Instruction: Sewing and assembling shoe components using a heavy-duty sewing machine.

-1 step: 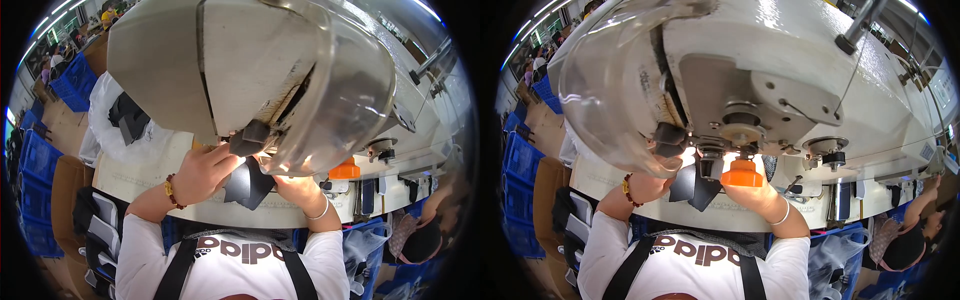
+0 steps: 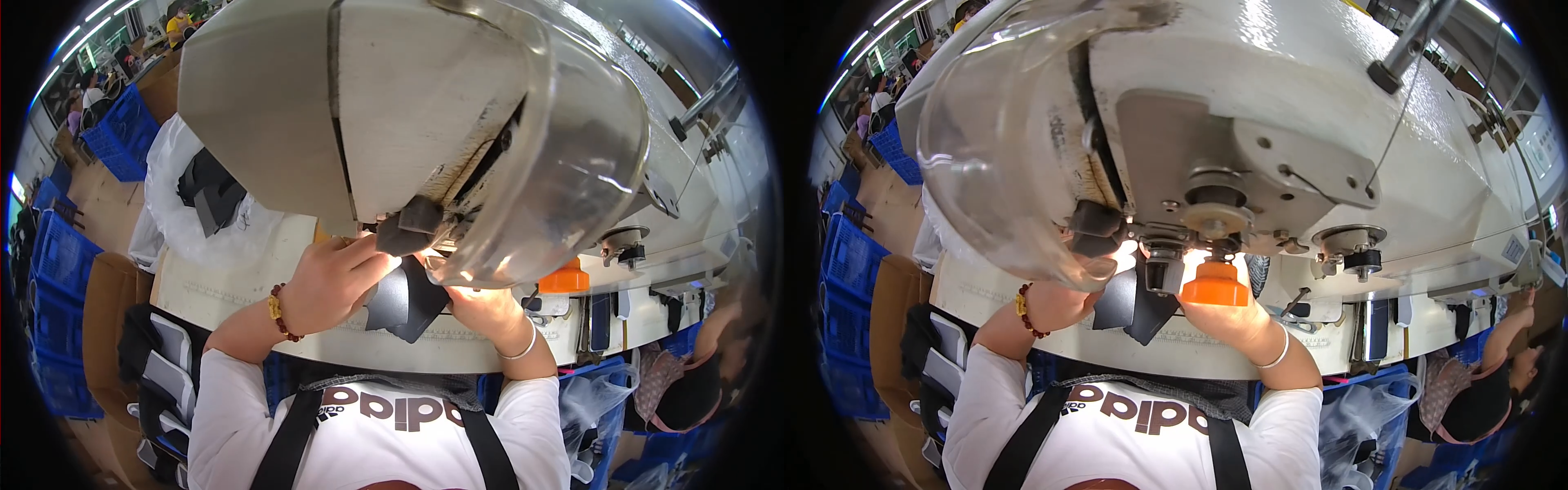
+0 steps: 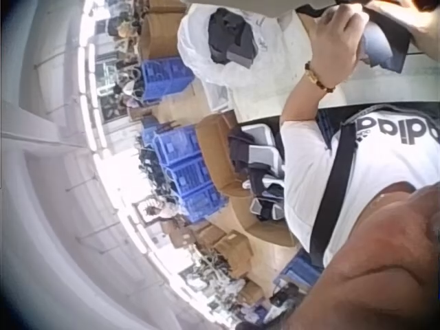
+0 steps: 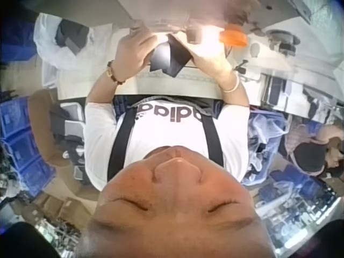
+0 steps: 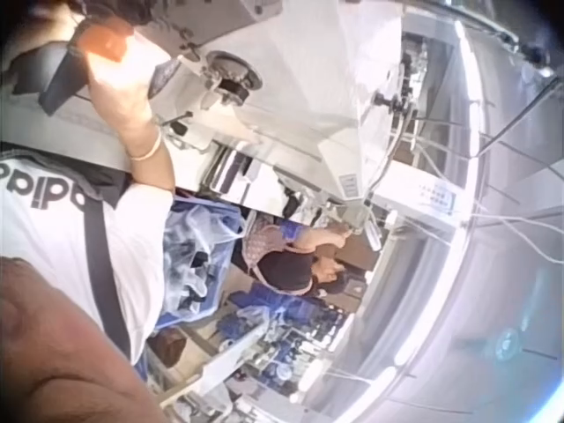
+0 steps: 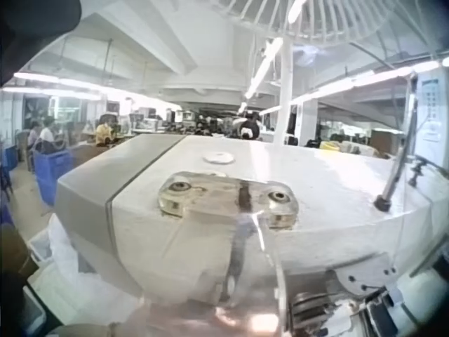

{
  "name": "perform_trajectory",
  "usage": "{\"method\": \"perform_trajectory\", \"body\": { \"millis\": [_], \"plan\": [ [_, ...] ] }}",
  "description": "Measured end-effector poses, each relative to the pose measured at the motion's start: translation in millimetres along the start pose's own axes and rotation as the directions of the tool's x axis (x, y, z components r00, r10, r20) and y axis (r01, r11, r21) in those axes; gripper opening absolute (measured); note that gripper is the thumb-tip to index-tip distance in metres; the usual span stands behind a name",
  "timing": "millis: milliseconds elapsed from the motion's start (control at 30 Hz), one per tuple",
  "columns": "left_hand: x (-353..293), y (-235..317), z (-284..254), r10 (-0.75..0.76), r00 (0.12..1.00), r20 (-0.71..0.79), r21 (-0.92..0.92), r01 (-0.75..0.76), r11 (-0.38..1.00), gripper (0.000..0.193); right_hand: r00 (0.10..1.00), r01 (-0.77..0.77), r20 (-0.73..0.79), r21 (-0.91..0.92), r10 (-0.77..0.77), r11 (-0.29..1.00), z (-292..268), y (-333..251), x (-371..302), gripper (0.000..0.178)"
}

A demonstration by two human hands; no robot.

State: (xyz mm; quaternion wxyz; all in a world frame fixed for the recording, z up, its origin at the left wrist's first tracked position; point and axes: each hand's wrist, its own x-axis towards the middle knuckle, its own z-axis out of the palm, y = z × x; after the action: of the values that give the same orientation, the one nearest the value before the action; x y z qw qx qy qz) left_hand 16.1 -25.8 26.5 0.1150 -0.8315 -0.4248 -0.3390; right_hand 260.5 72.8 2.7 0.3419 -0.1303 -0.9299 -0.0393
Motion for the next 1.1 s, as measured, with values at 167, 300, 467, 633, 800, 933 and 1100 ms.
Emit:
{"method": "perform_trajectory", "body": {
  "millis": [167, 300, 467, 633, 800, 933, 1100],
  "plan": [
    [-1.8, -5.5, -1.1, 0.018, 0.998, 0.052, 0.052, -0.021, 0.998, 0.026, 1.0, -0.019, -0.019, -0.046, 0.018, 0.999, 4.9, -2.3, -9.2, 0.067],
    [-1.9, -9.4, 1.9, 0.047, 0.999, 0.013, 0.066, -0.048, 0.997, 0.024, 0.996, -0.069, 0.055, -0.001, 0.069, 0.998, 1.5, 0.3, -10.3, 0.067],
    [-2.8, -12.5, 4.4, 0.058, 0.998, -0.004, 0.089, -0.058, 0.994, 0.02, 0.999, -0.03, 0.021, 0.044, 0.029, 0.999, -2.3, 4.7, -4.8, 0.067],
    [-6.9, -10.7, 8.7, 0.022, 1.0, -0.003, 0.072, -0.022, 0.997, 0.022, 0.999, 0.043, -0.021, -0.027, -0.043, 0.999, -11.0, 12.1, 5.6, 0.033],
    [-5.2, -13.5, 16.2, -0.024, 0.985, -0.169, -0.007, 0.023, 1.0, 0.032, 0.989, 0.048, -0.143, -0.003, -0.048, 0.999, -11.5, 2.6, 17.5, 0.022],
    [-6.7, -21.6, 12.3, -0.024, 0.981, -0.194, -0.059, 0.013, 0.998, 0.04, 0.916, 0.291, -0.108, -0.484, -0.386, 0.825, -9.0, -12.7, 23.3, 0.02],
    [-11.0, -23.4, 11.1, -0.004, 0.982, -0.187, -0.158, -0.027, 0.987, 0.04, 0.938, 0.29, -0.13, -0.214, -0.321, 0.933, -11.9, -29.0, 21.2, 0.013]
  ]
}}
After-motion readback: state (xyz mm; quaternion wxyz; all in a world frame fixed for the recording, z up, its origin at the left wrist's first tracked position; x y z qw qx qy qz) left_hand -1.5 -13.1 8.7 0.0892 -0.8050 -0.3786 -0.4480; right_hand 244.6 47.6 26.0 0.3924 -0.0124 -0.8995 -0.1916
